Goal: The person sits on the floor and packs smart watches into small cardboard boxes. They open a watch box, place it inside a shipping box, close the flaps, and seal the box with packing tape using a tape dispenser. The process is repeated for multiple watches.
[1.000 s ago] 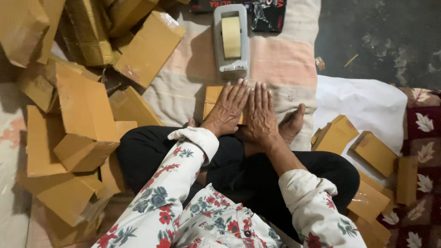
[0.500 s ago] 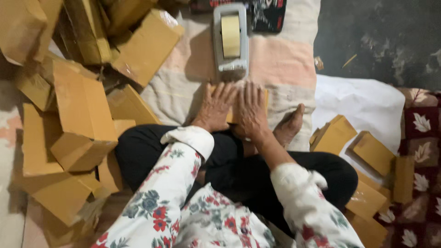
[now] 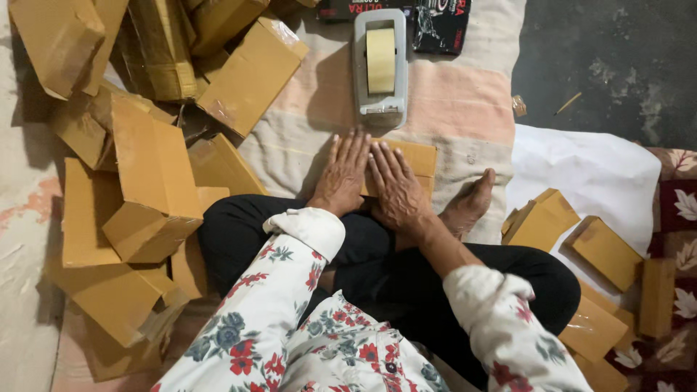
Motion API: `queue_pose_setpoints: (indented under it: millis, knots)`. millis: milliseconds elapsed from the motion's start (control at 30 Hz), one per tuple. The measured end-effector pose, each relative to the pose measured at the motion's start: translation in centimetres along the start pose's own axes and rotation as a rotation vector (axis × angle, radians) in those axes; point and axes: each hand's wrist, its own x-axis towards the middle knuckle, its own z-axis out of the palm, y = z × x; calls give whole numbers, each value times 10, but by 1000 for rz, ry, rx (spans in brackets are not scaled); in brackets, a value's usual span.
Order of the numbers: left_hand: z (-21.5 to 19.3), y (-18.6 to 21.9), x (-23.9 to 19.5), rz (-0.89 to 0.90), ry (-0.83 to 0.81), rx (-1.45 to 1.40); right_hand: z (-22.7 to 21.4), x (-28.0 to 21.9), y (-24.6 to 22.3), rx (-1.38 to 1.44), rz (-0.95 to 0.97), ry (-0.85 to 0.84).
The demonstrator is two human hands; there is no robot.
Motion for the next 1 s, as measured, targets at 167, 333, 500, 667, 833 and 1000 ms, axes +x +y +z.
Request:
queue_pose_setpoints:
  millis: [167,333,500,667,833,1000]
  knots:
    - [3,-9,-10,-204,161,-240,0,37,3,-25,-276,-154]
    - [-1,-2,-7,-323,92,-39,14,62,8,-40,-463,-185]
    - [-6,1,-1,89,246,295,28,66,36,48,-619,-182]
    - [-4,8,3,80,119,61,-4,30,74,-96,-678,-197]
    - [-4,9,1,63,120,-23,-10,35,63,-105,-651,-324]
    - [-6,1,8,-12,75,30,17,61,41,20,-514,-304]
